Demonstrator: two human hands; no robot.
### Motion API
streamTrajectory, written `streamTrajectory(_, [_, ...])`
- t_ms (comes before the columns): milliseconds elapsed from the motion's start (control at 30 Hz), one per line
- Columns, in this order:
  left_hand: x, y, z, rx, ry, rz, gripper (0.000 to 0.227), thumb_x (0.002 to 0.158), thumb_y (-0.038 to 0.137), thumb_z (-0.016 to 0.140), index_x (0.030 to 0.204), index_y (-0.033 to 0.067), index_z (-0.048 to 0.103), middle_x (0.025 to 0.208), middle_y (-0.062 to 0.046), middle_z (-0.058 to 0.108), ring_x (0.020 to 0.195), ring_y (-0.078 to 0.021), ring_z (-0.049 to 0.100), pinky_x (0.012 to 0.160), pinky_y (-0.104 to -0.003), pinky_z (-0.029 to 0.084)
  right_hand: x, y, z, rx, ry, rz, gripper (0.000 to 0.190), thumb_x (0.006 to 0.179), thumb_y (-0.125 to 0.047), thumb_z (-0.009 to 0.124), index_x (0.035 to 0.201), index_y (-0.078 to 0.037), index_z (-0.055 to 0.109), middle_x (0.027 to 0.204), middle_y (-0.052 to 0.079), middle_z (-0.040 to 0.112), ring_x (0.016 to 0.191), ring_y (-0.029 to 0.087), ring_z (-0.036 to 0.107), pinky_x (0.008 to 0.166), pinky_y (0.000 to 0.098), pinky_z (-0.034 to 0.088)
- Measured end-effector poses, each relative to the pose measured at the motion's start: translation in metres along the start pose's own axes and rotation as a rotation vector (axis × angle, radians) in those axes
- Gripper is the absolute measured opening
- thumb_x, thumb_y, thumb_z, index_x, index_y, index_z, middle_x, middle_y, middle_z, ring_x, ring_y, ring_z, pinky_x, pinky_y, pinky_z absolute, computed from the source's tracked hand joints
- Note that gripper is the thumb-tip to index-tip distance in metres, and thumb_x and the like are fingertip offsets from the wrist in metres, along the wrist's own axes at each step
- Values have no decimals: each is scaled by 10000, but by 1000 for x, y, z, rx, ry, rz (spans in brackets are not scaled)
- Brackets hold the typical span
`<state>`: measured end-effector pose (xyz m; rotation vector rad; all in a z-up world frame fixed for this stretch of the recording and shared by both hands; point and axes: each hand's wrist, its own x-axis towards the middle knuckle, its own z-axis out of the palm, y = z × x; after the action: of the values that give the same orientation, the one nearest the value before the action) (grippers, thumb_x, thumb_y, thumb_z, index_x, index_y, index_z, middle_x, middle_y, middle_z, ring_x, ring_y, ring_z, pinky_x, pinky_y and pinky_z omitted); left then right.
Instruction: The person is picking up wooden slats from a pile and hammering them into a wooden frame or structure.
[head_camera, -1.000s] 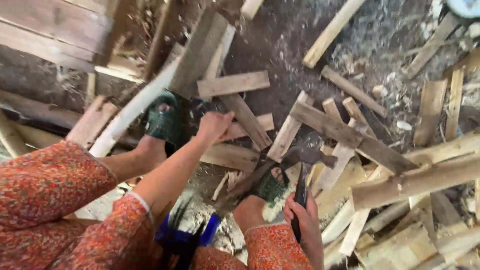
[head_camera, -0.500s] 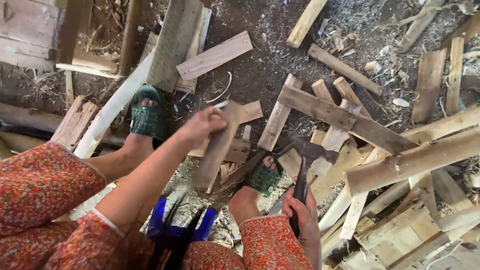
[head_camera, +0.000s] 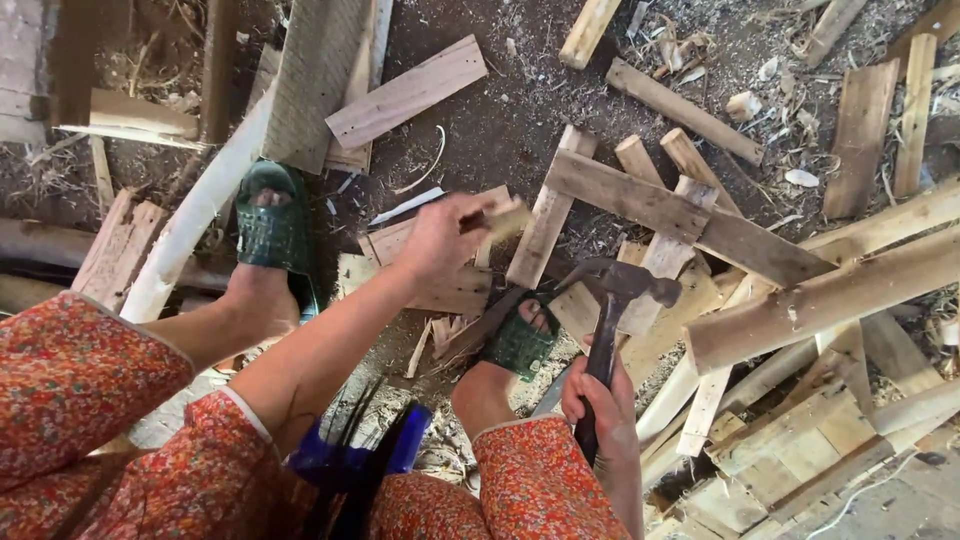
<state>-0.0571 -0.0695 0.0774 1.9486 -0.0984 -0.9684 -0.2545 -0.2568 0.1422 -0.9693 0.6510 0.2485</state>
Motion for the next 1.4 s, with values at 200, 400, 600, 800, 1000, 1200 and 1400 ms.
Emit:
streamTrajectory(200, [-1,4,14,585,637,791,124,881,64,594,1003,43,593,766,-34,565,524,-57,397,374,-184,325,5,19,-32,571,-213,58,496,794,54,601,1218,-47,365,610,13,462,367,102,410,309,235,345])
streamTrajectory(400, [27,-53,27,734,335,575,426,838,-145,523,1177,113,526,1051,-119,477,725,-166,509,396,-222,521,22,-32,-22,41,-179,18,185,860,-147,646,925,-69,491,665,28,499,533,104,509,462,230,442])
streamTrajectory(600, [23,-90,7,934,284,449,734,705,293,776,1337,160,428,1255,-126,409,1138,-306,469,892,-442,381,54,10,-18,-486,29,-120,94,807,-36,532,874,-53,468,365,62,427,286,193,480,330,255,406])
streamTrajectory(800, [37,-114,6,896,338,466,780,646,367,788,1333,233,443,1059,-39,471,983,-240,488,817,-379,401,66,10,-9,-998,255,21,447,799,-251,593,1223,-139,503,725,164,584,637,274,592,591,415,465])
streamTrajectory(1000, [35,-83,17,928,221,611,685,699,416,769,1297,251,479,996,-28,453,879,-215,515,775,-332,458,49,-18,-3,-538,168,-231,106,822,-96,528,894,-67,456,465,41,480,470,153,520,572,261,446])
streamTrajectory(1200, [48,-73,23,992,158,416,640,665,577,719,1173,270,480,1099,-33,395,1118,-250,394,861,-378,351,65,-18,31,-928,288,-85,561,854,-223,471,1367,-71,302,792,216,535,651,255,527,569,422,434])
streamTrajectory(1400, [57,-81,29,854,250,576,585,795,598,587,1221,220,456,1183,-124,426,1228,-325,391,925,-437,328,79,-3,19,-960,189,-174,605,935,-238,463,1435,-4,215,630,154,570,536,176,571,463,285,428])
